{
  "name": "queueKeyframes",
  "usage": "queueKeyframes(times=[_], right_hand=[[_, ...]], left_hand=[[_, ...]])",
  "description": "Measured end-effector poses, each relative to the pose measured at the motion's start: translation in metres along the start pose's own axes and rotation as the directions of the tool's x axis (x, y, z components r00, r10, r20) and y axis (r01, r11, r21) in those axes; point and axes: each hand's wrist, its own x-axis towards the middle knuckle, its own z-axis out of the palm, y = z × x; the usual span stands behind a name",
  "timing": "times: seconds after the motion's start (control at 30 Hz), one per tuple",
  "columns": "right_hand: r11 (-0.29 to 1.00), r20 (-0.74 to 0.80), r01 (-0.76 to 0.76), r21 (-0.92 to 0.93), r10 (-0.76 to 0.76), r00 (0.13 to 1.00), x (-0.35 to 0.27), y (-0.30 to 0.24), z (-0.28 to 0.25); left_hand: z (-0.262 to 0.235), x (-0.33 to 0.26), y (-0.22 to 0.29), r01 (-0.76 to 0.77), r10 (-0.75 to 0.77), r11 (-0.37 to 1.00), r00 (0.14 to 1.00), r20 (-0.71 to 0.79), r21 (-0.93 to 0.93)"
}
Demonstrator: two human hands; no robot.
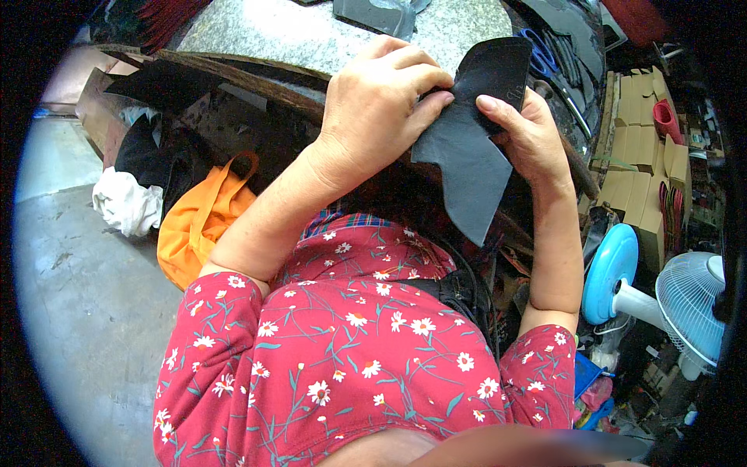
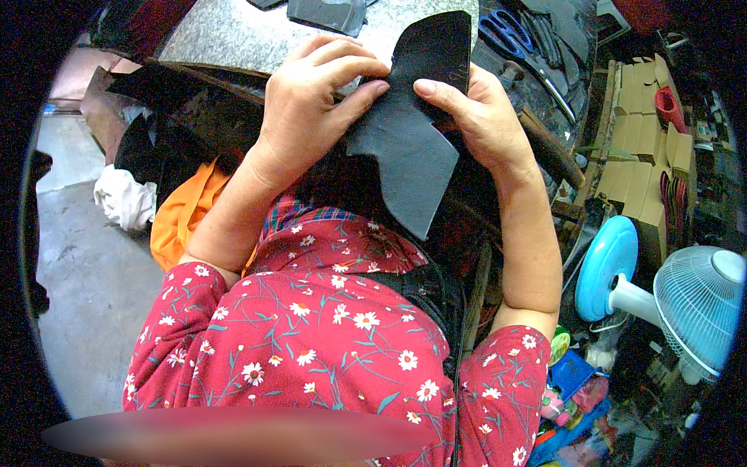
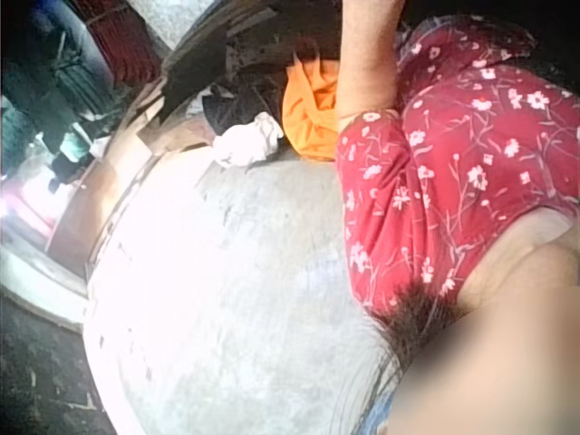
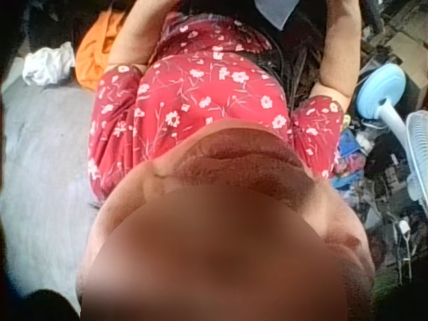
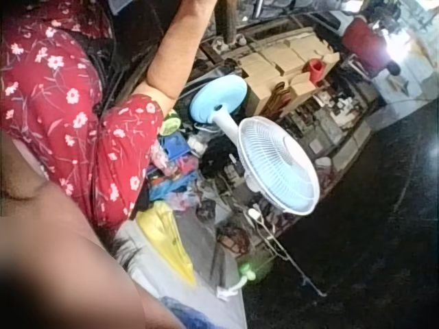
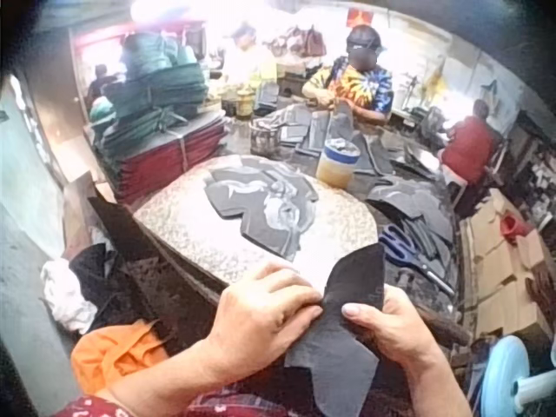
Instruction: The person repeatedly aligns a small black material piece with a larger template on a workbench, then uses scissors to trim the edges. The person handles the pieces one at a time, rotating and repositioning them between cuts.
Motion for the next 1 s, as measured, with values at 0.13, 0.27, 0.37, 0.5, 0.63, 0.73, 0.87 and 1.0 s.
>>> queueKeyframes(times=[0.13, 0.27, 0.37, 0.5, 0.63, 0.73, 0.87, 1.0], right_hand=[[0.999, 0.003, 0.018, -0.031, -0.017, 1.000, 0.001, 0.004, 0.001], [0.996, 0.030, 0.057, -0.074, -0.055, 0.998, -0.002, 0.003, 0.001], [0.982, 0.036, 0.084, -0.168, -0.079, 0.996, -0.006, -0.004, 0.002], [0.964, 0.090, 0.264, 0.038, -0.266, 0.960, -0.007, -0.015, -0.005], [0.984, 0.086, 0.171, 0.048, -0.174, 0.981, -0.003, -0.015, -0.012], [0.992, 0.073, 0.104, 0.077, -0.110, 0.991, -0.001, -0.011, -0.015], [0.995, 0.043, 0.079, 0.052, -0.082, 0.996, 0.001, -0.008, -0.014], [0.995, 0.032, 0.065, 0.080, -0.067, 0.997, 0.000, -0.009, -0.011]], left_hand=[[0.004, 0.001, 0.001, 0.092, -0.092, 0.993, 0.996, 0.006, -0.067], [0.004, 0.002, 0.002, 0.124, -0.122, 0.984, 0.992, 0.024, -0.127], [0.000, 0.005, 0.001, 0.154, -0.135, 0.957, 0.986, 0.093, -0.244], [-0.009, 0.013, -0.001, -0.048, 0.081, 0.970, 0.988, 0.130, -0.240], [-0.012, 0.019, 0.000, -0.177, 0.193, 0.978, 0.967, 0.165, -0.111], [-0.008, 0.015, 0.005, -0.158, 0.157, 0.987, 0.985, 0.074, 0.008], [-0.002, 0.007, 0.008, -0.065, 0.066, 0.995, 0.998, -0.008, 0.081], [0.000, 0.008, 0.001, -0.045, 0.048, 0.996, 0.998, 0.029, -0.079]])
